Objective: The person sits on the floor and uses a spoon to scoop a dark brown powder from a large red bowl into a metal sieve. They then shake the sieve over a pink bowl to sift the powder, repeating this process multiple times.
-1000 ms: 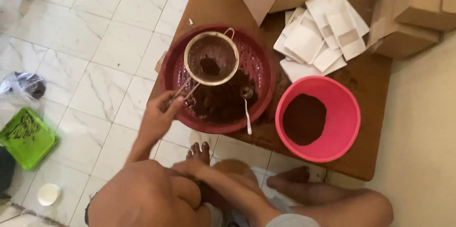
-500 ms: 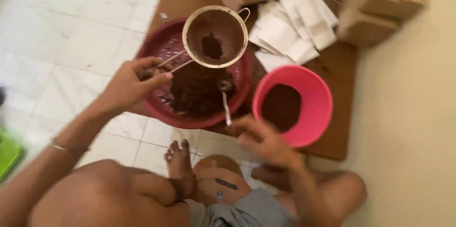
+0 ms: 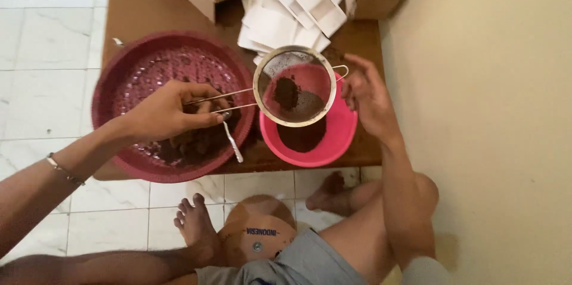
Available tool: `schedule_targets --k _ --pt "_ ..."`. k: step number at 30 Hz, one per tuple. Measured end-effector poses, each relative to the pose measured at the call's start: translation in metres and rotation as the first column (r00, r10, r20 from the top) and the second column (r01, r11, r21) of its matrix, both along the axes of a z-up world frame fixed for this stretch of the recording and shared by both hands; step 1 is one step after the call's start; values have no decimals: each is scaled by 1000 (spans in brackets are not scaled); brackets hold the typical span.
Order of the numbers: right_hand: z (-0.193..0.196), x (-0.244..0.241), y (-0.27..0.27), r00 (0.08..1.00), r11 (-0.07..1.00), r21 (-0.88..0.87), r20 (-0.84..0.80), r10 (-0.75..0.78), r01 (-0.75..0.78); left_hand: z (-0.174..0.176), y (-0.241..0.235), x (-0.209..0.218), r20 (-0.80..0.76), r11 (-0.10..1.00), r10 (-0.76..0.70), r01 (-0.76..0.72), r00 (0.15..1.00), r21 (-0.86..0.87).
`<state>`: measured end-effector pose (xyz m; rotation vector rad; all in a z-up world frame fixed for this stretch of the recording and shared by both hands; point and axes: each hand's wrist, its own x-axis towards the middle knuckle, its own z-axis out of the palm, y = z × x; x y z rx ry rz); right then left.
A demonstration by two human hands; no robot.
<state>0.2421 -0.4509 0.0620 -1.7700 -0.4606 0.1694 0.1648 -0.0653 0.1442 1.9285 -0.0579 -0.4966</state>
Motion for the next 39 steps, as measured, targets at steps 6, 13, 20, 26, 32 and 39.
schedule_targets --k 6,13,20,26,32,39 --pt "7 11 14 997 983 181 57 -42 31 -3 -10 12 73 984 -85 72 994 163" --pt "30 2 24 996 995 45 5 -90 90 -3 -23 29 189 769 -429 248 883 589" --pt "19 -11 19 984 982 86 -60 -165 170 -18 -42 28 330 458 -716 58 615 887" --pt "4 -10 4 977 955 208 -69 -202 212 -33 -45 29 483 487 -719 -134 499 863" --pt "-29 11 -30 994 971 210 -12 -111 111 -34 -51 34 477 551 -646 -68 596 832" --pt "-49 7 -24 997 921 382 -6 -79 75 -8 -58 29 504 490 -673 -183 541 852"
